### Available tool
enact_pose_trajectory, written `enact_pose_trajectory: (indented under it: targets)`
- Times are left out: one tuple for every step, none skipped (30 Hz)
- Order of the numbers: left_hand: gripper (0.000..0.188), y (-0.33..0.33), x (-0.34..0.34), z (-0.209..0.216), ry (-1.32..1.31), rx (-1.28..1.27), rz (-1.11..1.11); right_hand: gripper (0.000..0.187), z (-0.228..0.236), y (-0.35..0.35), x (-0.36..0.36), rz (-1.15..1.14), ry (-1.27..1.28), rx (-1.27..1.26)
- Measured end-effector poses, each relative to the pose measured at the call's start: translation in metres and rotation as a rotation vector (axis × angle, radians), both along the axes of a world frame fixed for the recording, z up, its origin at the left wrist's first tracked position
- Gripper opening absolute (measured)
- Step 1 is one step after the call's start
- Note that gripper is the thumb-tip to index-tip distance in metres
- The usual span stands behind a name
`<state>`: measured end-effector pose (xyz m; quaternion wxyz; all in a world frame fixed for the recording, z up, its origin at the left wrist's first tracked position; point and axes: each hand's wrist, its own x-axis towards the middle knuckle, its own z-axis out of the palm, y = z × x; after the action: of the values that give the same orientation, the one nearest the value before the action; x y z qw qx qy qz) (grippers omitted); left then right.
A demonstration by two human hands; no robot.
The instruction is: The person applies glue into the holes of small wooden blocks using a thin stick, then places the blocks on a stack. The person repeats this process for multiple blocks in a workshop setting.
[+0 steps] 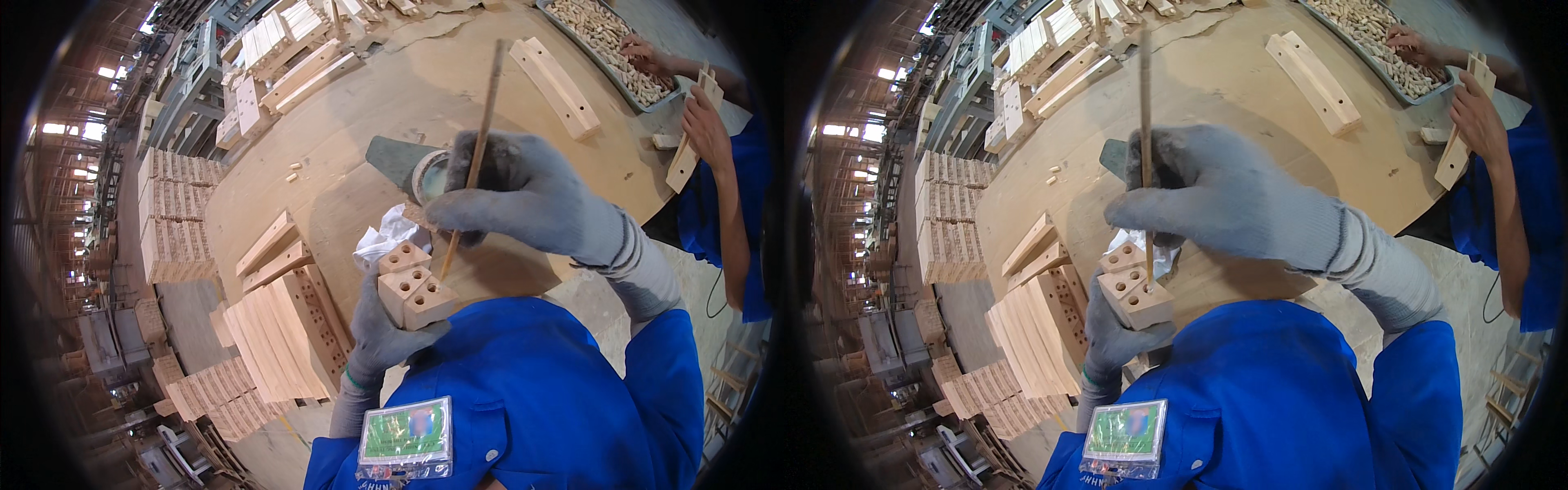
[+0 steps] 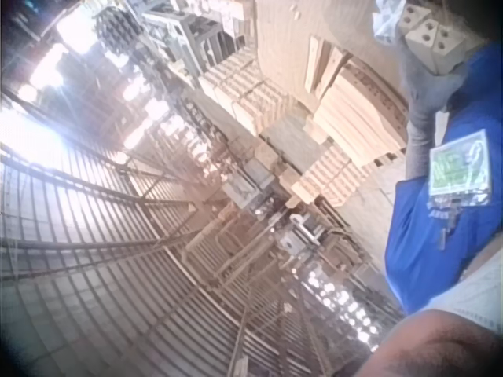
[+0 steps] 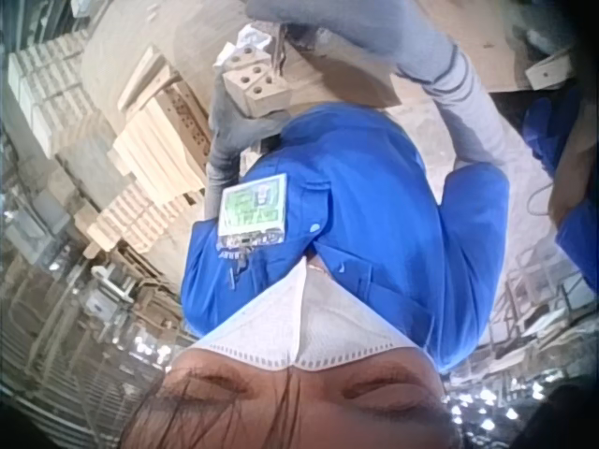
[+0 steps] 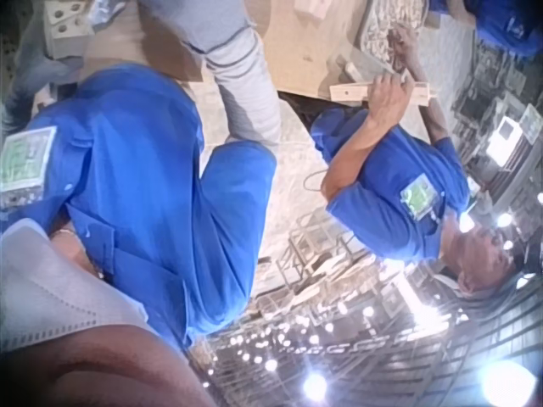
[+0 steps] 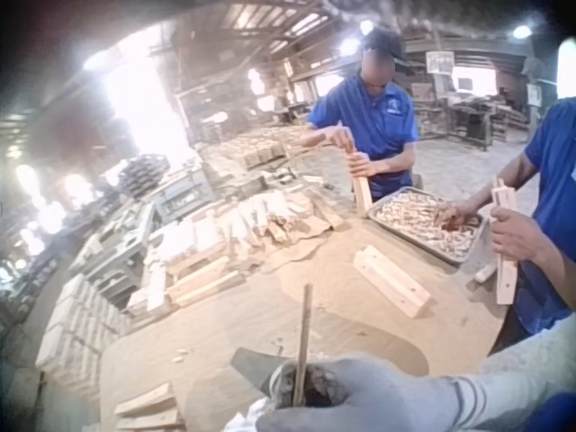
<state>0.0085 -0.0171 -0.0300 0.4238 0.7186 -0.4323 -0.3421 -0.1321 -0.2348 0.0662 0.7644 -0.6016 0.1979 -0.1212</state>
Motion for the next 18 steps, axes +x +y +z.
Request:
enact_pose_trajectory:
  targets:
    - [0.107,0.000,0.000,0.002,0.005,0.021,0.000,0.019,-0.001,0.001,0.001,0.000,-0.025,0.003]
    - [0.108,-0.003,0.000,0.005,0.012,0.040,-0.006,0.022,-0.003,0.002,0.001,-0.007,-0.048,0.005]
    - [0.108,-0.005,0.000,0.008,0.020,0.060,-0.012,0.025,-0.006,0.004,0.001,-0.014,-0.072,0.007]
    - [0.109,-0.006,0.000,0.010,-0.013,0.077,-0.011,0.025,-0.009,0.006,0.004,0.012,-0.047,0.003]
    - [0.110,-0.006,-0.001,0.013,-0.043,0.095,-0.011,0.026,-0.014,0.008,0.007,0.038,-0.020,0.002]
    - [0.111,-0.007,-0.001,0.014,-0.073,0.114,-0.010,0.026,-0.018,0.010,0.009,0.064,0.007,0.000]
    - [0.112,-0.006,-0.001,0.015,-0.090,0.115,-0.020,0.027,-0.022,0.011,0.012,0.081,-0.041,0.000]
    - [0.113,-0.006,0.000,0.013,-0.107,0.113,-0.029,0.028,-0.022,0.011,0.013,0.051,-0.067,-0.086]
    - [0.114,-0.006,0.001,0.013,-0.125,0.111,-0.038,0.029,-0.022,0.011,0.014,0.020,-0.094,-0.171]
    - [0.115,-0.007,0.002,0.012,-0.123,0.111,-0.042,0.026,-0.021,0.011,0.014,0.024,-0.096,-0.209]
    - [0.116,-0.007,0.001,0.013,-0.121,0.113,-0.045,0.024,-0.018,0.011,0.014,0.028,-0.099,-0.246]
    - [0.118,-0.007,0.001,0.013,-0.118,0.116,-0.048,0.022,-0.011,0.010,0.012,0.067,-0.079,-0.235]
    - [0.118,-0.006,0.001,0.012,-0.109,0.117,-0.040,0.025,-0.006,0.009,0.012,0.106,-0.058,-0.224]
    - [0.119,-0.004,0.000,0.011,-0.101,0.119,-0.033,0.024,-0.004,0.009,0.013,0.105,-0.027,-0.179]
    - [0.120,-0.003,0.000,0.010,-0.092,0.120,-0.027,0.024,-0.002,0.009,0.015,0.105,0.003,-0.135]
    - [0.120,-0.003,0.000,0.009,-0.088,0.113,-0.025,0.023,0.002,0.009,0.015,0.108,0.030,-0.151]
    - [0.120,-0.003,0.001,0.007,-0.084,0.107,-0.020,0.023,0.004,0.009,0.016,0.115,0.057,-0.166]
    - [0.120,-0.003,0.001,0.007,-0.080,0.101,-0.014,0.022,0.010,0.008,0.015,0.126,0.079,-0.242]
